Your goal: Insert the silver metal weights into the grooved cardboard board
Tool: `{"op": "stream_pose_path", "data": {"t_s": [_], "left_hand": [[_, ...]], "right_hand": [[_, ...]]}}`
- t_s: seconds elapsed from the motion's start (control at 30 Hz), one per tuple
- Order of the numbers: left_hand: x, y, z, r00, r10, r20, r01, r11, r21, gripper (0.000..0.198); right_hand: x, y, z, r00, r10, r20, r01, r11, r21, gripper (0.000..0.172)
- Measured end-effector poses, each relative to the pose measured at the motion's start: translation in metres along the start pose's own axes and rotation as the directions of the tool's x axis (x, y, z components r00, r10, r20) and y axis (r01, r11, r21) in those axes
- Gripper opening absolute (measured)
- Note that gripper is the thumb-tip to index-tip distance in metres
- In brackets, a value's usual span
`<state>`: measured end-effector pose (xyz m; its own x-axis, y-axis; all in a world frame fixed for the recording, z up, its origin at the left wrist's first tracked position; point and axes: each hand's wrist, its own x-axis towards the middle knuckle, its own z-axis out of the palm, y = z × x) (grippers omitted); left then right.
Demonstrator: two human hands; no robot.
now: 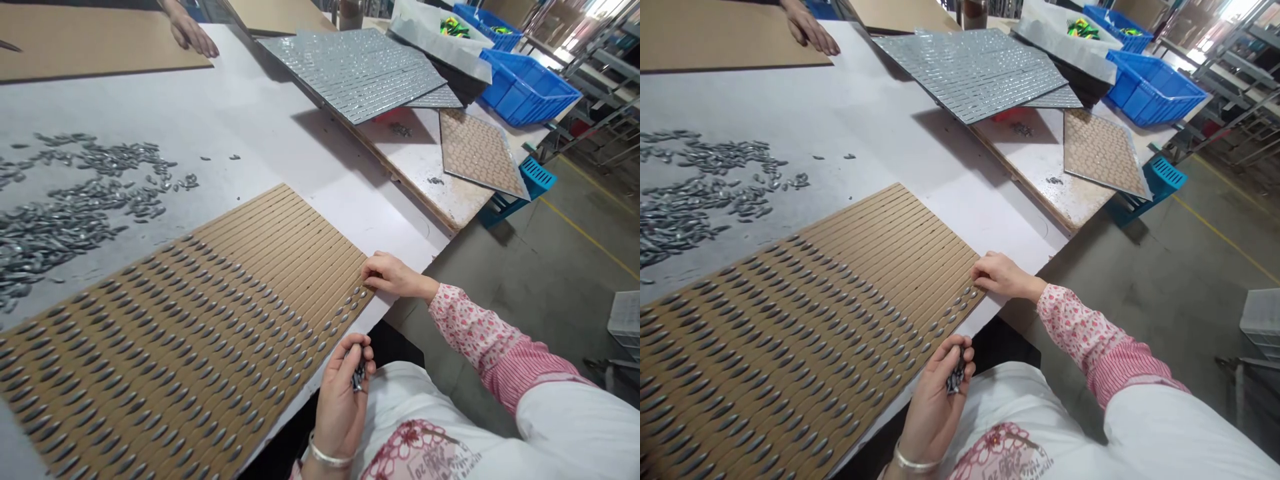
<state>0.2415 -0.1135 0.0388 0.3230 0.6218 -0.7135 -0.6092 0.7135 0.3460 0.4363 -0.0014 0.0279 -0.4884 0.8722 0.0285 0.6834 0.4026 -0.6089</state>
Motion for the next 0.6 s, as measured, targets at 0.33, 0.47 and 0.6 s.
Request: {"op": "stream_pose_path", "data": {"t_s": [0.33,0.47,0.6], "left_hand": [[-0.001,0.001,0.004,0.999,0.050,-0.018,-0.050,0.999,-0.017,0.025],[0.000,-0.001,0.003,0.997,0.065,-0.035,-0.067,0.996,-0.062,0.024],[0.001,-0.002,0.003,0.997,0.072,-0.032,-0.074,0.995,-0.064,0.022]], "right_hand": [[-0.008,-0.021,0.001,0.999,-0.009,-0.045,0.018,0.980,0.196,0.011],[-0.018,-0.047,0.003,0.977,-0.159,0.142,0.070,0.870,0.489,0.017],[-0.024,-0.058,0.017,0.977,-0.185,0.105,0.097,0.828,0.552,0.015]]}}
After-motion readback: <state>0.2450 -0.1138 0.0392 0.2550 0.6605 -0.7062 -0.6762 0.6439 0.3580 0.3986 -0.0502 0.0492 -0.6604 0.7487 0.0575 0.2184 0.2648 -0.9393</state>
